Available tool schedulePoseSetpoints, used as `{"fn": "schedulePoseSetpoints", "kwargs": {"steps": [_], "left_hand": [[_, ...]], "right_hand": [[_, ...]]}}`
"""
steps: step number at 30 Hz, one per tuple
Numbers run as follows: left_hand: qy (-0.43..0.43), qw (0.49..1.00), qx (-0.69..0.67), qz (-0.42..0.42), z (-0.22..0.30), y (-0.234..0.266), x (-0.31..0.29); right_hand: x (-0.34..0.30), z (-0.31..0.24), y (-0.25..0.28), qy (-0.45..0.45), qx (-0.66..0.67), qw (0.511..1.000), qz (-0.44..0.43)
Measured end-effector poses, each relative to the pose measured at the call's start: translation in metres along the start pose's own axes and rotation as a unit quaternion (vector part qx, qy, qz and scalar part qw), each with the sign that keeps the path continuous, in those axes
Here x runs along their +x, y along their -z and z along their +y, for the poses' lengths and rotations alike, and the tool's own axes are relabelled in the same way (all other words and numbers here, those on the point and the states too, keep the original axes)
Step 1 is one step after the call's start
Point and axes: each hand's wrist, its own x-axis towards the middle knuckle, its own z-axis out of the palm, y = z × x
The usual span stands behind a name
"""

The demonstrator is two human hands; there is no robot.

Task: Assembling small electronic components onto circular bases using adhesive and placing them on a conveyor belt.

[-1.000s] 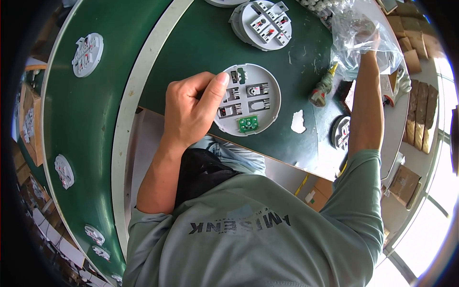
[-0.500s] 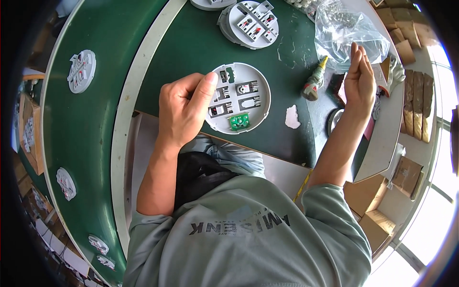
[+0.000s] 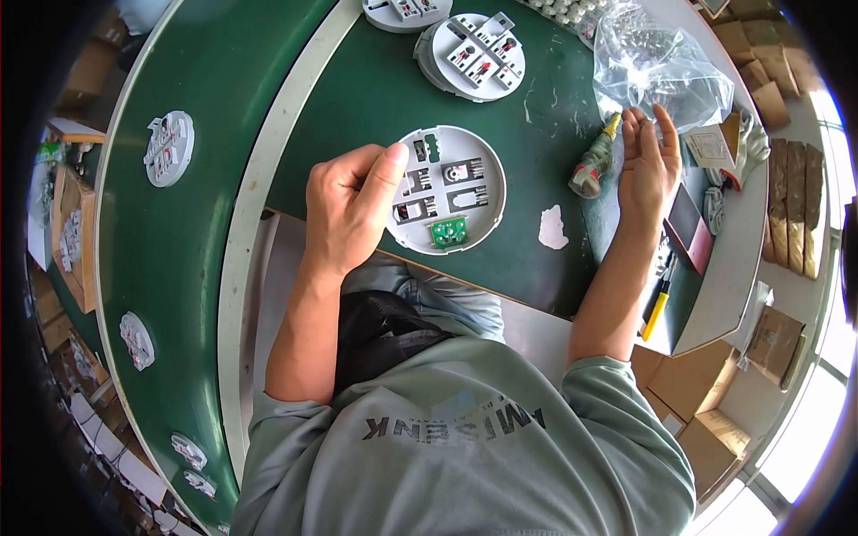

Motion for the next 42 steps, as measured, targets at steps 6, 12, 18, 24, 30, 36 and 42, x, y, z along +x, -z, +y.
{"fn": "schedulePoseSetpoints", "kwargs": {"steps": [6,12,18,24,30,36,42], "left_hand": [[0.000,1.000,-0.019,0.010,0.002,-0.002,-0.003],[0.023,1.000,-0.010,-0.014,0.005,0.005,-0.004],[0.027,0.999,-0.010,-0.013,0.003,0.009,-0.011],[-0.007,0.990,-0.094,0.103,0.025,0.050,-0.014],[-0.152,0.869,0.305,0.358,0.055,0.126,-0.002],[-0.072,0.770,0.564,0.290,0.005,0.186,-0.005],[0.060,0.809,0.486,0.325,-0.004,0.272,-0.049]], "right_hand": [[0.014,0.008,0.038,0.007,-0.007,0.998,-0.061],[0.007,0.005,0.030,-0.043,0.072,0.996,-0.024],[-0.004,0.000,0.014,0.008,-0.007,1.000,-0.017],[-0.026,-0.023,0.007,0.068,-0.087,0.994,0.026],[-0.061,-0.051,0.019,0.038,-0.141,0.989,0.013],[-0.077,-0.059,0.009,0.036,-0.179,0.983,-0.003],[-0.083,-0.061,0.026,0.093,-0.190,0.977,0.010]]}}
